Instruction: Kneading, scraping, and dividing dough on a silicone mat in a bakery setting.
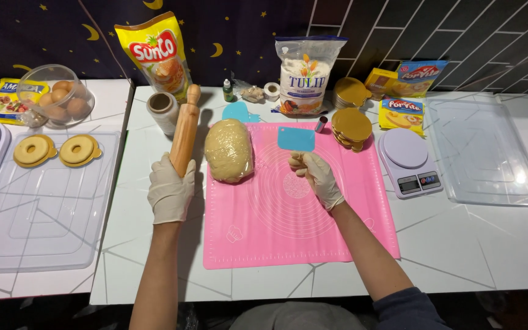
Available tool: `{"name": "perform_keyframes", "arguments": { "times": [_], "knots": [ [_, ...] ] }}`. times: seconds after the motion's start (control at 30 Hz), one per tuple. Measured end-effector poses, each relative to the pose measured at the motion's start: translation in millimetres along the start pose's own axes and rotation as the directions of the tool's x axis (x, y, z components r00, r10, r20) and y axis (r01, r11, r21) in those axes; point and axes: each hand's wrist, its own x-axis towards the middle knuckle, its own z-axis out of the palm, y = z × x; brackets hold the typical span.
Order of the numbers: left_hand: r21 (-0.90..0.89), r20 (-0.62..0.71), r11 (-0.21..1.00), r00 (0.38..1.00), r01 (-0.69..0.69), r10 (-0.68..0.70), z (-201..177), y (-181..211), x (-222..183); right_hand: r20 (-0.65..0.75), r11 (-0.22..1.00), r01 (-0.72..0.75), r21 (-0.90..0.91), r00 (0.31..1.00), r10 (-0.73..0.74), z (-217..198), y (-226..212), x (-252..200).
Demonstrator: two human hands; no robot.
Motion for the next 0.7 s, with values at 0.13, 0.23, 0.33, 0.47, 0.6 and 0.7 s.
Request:
{"name": "perform_keyframes", "arguments": {
  "times": [0.13,0.23,0.33,0.47,0.6,0.7],
  "knots": [
    [0.131,0.008,0.991,1.000,-0.010,0.009,15,-7,20,-0.004,1.000,-0.007,-0.012,1.000,0.007,3,-6,-2],
    [0.171,0.016,0.985,1.000,-0.016,0.014,29,-15,29,-0.006,1.000,-0.015,-0.017,1.000,0.014,5,-9,-2],
    [0.213,0.027,0.976,0.999,-0.031,0.026,40,-21,33,-0.003,0.999,-0.024,-0.039,1.000,0.024,8,-20,-7],
    [0.259,0.031,0.965,0.999,-0.028,0.021,42,-20,35,0.000,0.999,-0.031,-0.035,1.000,0.031,8,-18,-6],
    [0.306,0.015,0.951,0.999,0.033,-0.040,57,-28,41,-0.007,0.999,-0.025,-0.041,1.000,0.025,10,-23,-8],
    [0.346,0.029,0.936,0.996,0.071,-0.087,58,-26,41,-0.006,0.999,-0.033,-0.033,0.999,0.033,11,-26,-9]
  ]
}}
